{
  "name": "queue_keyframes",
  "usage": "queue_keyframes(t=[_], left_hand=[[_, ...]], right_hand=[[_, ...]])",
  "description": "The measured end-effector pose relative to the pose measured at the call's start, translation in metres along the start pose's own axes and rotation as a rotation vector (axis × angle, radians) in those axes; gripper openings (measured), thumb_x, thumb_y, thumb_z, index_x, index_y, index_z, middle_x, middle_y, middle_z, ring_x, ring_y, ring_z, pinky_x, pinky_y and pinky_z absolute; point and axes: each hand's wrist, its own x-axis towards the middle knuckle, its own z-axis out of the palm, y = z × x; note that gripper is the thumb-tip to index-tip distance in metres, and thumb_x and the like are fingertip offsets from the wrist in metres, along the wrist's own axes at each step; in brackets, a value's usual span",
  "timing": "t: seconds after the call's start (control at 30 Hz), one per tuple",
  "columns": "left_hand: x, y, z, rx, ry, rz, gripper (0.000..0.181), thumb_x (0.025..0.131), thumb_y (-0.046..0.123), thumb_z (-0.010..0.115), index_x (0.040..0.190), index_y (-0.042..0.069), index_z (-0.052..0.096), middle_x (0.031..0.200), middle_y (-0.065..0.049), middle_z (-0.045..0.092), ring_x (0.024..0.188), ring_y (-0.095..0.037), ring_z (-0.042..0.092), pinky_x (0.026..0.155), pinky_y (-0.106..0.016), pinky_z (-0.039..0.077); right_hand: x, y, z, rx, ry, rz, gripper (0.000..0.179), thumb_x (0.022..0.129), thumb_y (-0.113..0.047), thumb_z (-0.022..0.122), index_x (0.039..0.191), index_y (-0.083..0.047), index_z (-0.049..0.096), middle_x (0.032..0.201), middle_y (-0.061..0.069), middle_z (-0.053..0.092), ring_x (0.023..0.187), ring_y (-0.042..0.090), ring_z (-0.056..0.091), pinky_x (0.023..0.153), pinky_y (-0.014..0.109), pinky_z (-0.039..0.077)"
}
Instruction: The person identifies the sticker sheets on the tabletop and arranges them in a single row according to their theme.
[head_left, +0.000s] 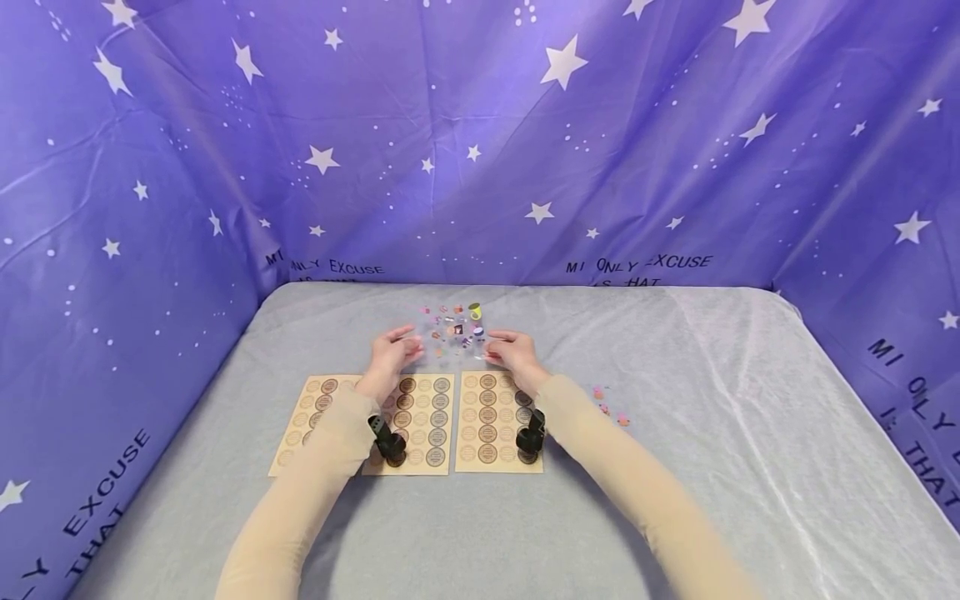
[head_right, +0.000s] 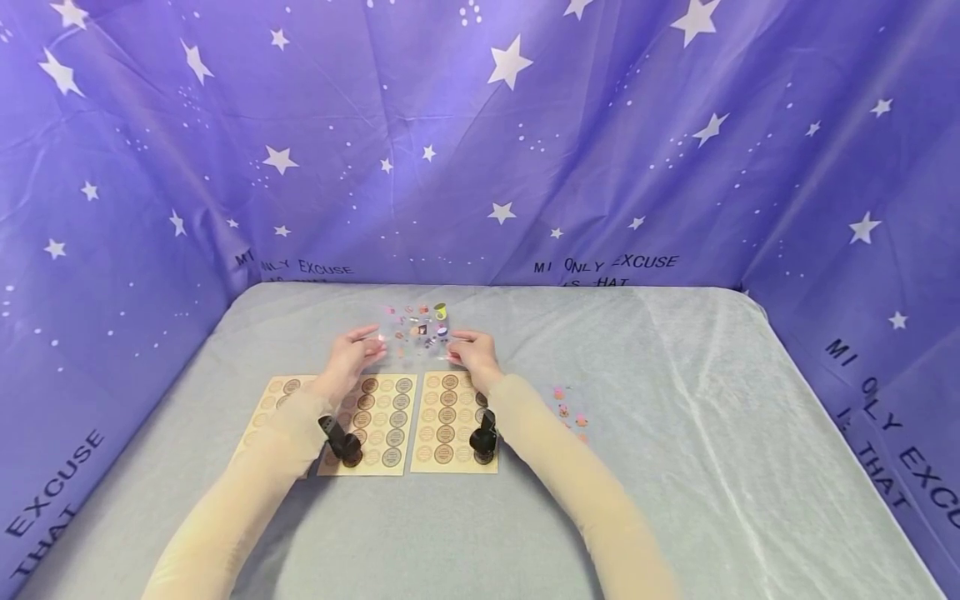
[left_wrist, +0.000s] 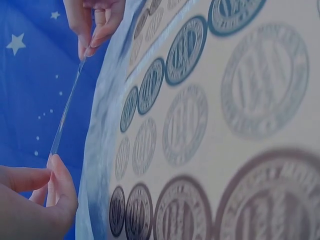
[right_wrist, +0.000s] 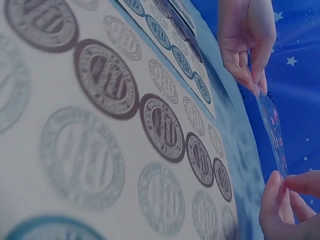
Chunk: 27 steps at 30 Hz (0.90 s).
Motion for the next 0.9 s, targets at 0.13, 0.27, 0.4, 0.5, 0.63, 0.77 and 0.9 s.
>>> queue_keyframes(t=[0.13, 0.27, 0.4, 0.5, 0.63, 0.77, 0.9], left_hand=[[-0.002, -0.003, 0.005, -0.006, -0.005, -0.012, 0.042, 0.085, -0.008, 0.048, 0.127, -0.003, 0.043, 0.111, -0.023, 0.052, 0.087, -0.021, 0.057, 0.081, -0.027, 0.049], [-0.006, -0.005, 0.010, -0.010, -0.023, -0.004, 0.041, 0.084, -0.009, 0.048, 0.125, -0.004, 0.044, 0.111, -0.023, 0.052, 0.083, -0.019, 0.059, 0.080, -0.027, 0.050], [-0.010, -0.008, 0.015, -0.020, -0.032, -0.001, 0.041, 0.084, -0.010, 0.048, 0.124, -0.004, 0.045, 0.111, -0.024, 0.053, 0.079, -0.017, 0.060, 0.077, -0.025, 0.051], [-0.012, -0.011, 0.020, -0.042, -0.040, -0.004, 0.042, 0.084, -0.010, 0.048, 0.125, -0.004, 0.045, 0.113, -0.025, 0.052, 0.079, -0.017, 0.060, 0.075, -0.024, 0.051], [-0.015, -0.014, 0.025, -0.073, -0.053, -0.010, 0.042, 0.083, -0.011, 0.049, 0.124, -0.004, 0.046, 0.115, -0.027, 0.051, 0.079, -0.016, 0.060, 0.074, -0.023, 0.052], [-0.020, -0.017, 0.032, -0.076, -0.064, -0.013, 0.042, 0.083, -0.010, 0.049, 0.124, -0.003, 0.046, 0.112, -0.026, 0.053, 0.079, -0.016, 0.060, 0.075, -0.023, 0.052], [-0.025, -0.021, 0.039, -0.084, -0.074, -0.005, 0.041, 0.082, -0.011, 0.050, 0.122, -0.004, 0.048, 0.100, -0.020, 0.058, 0.081, -0.019, 0.060, 0.076, -0.026, 0.051]], right_hand=[[0.001, 0.004, -0.008, 0.003, 0.017, -0.002, 0.035, 0.080, 0.008, 0.053, 0.115, 0.005, 0.055, 0.096, 0.023, 0.060, 0.065, 0.013, 0.060, 0.072, 0.026, 0.053], [0.000, 0.006, -0.017, -0.013, 0.010, 0.011, 0.036, 0.080, 0.007, 0.052, 0.116, 0.004, 0.054, 0.087, 0.013, 0.060, 0.064, 0.011, 0.060, 0.070, 0.024, 0.053], [-0.005, 0.005, -0.027, -0.021, -0.006, 0.012, 0.037, 0.081, 0.007, 0.052, 0.118, 0.005, 0.052, 0.084, 0.011, 0.059, 0.063, 0.010, 0.059, 0.068, 0.023, 0.053], [-0.009, 0.004, -0.033, -0.015, -0.014, 0.009, 0.038, 0.080, 0.008, 0.052, 0.118, 0.007, 0.051, 0.084, 0.013, 0.058, 0.062, 0.010, 0.058, 0.067, 0.022, 0.053], [-0.013, 0.003, -0.041, 0.003, -0.017, 0.026, 0.040, 0.079, 0.010, 0.052, 0.119, 0.007, 0.051, 0.085, 0.014, 0.058, 0.062, 0.011, 0.059, 0.067, 0.022, 0.053], [-0.020, 0.001, -0.052, -0.004, -0.028, 0.036, 0.041, 0.080, 0.009, 0.052, 0.121, 0.006, 0.049, 0.086, 0.012, 0.057, 0.066, 0.011, 0.059, 0.070, 0.023, 0.053], [-0.027, -0.002, -0.062, -0.019, -0.044, 0.042, 0.042, 0.082, 0.007, 0.051, 0.124, 0.005, 0.046, 0.089, 0.011, 0.055, 0.073, 0.014, 0.060, 0.075, 0.025, 0.052]])
